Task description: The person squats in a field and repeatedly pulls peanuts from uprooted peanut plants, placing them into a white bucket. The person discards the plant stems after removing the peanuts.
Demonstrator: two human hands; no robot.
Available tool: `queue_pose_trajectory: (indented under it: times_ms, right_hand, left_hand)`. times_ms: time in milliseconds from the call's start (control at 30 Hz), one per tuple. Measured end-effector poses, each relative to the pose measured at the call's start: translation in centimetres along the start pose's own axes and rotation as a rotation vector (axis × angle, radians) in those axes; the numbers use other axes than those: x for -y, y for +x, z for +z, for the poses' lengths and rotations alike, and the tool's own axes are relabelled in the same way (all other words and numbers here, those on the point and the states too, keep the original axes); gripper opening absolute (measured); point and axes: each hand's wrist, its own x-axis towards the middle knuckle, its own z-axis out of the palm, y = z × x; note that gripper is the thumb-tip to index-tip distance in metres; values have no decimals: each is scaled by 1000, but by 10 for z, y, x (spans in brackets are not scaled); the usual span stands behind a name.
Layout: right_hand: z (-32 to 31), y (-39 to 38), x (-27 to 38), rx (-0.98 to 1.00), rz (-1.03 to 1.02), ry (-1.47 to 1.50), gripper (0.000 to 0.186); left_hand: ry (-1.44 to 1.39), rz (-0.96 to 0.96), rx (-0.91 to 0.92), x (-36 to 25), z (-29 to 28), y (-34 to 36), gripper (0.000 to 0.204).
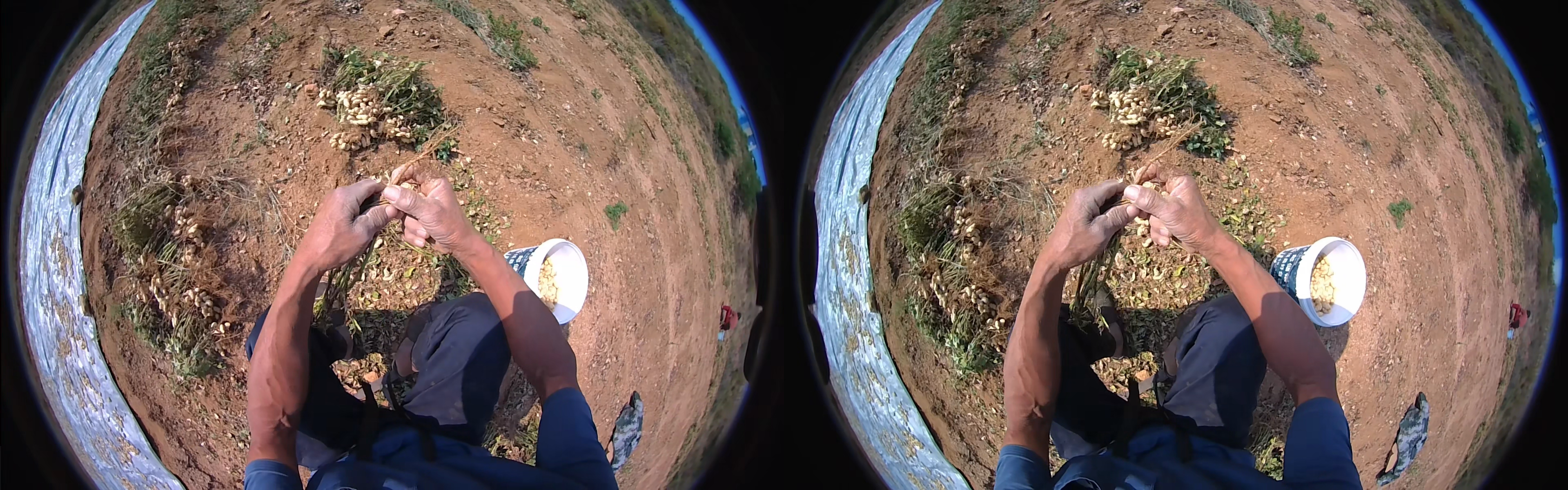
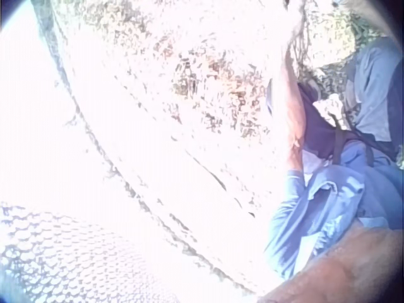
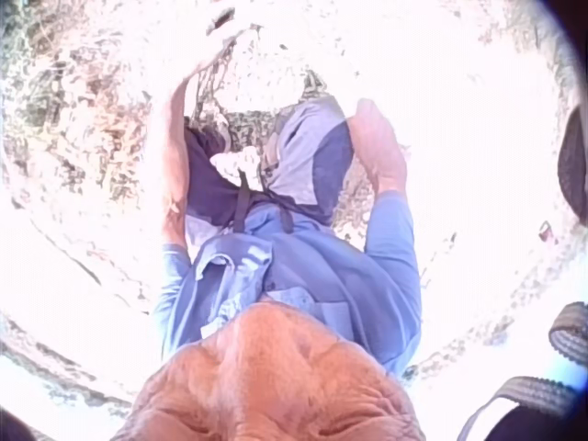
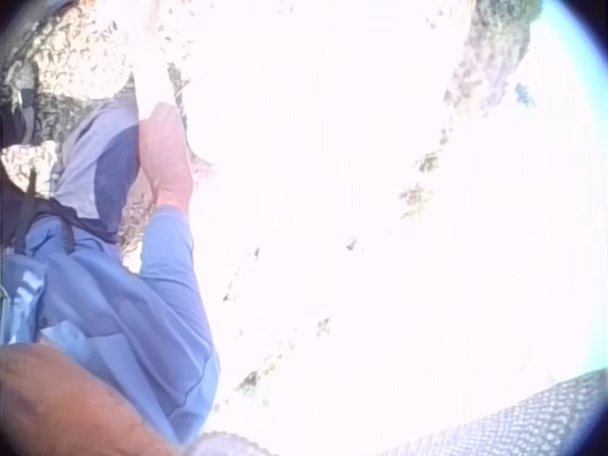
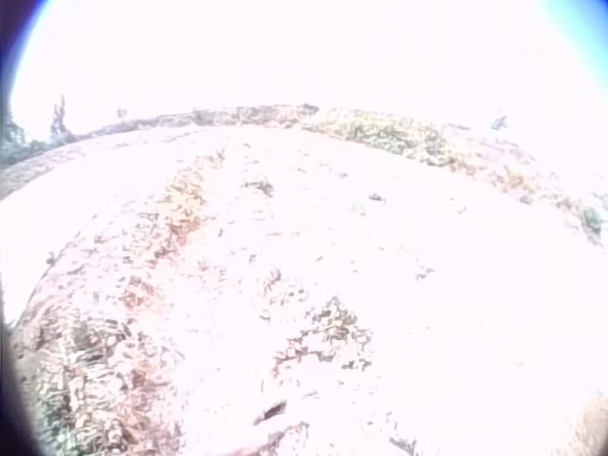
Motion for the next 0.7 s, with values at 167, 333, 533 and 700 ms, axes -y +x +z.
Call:
queue_pose_trajectory:
  times_ms: [167, 333, 533, 700]
  right_hand:
    - [-5, -10, 7, 37, 100, 32, 25]
    - [-9, -16, 3, 246, 24, 523, 13]
    - [-1, -19, 15, 304, -35, 731, 18]
    - [-13, -28, 29, 498, -261, 953, 22]
  left_hand:
    - [-197, -30, 110, 3, -11, -2, 31]
    - [-701, -45, 106, -5, -5, -1, 20]
    - [-1034, -19, 76, -12, 19, 5, 16]
    - [-1295, 9, 68, -13, 27, -1, 19]
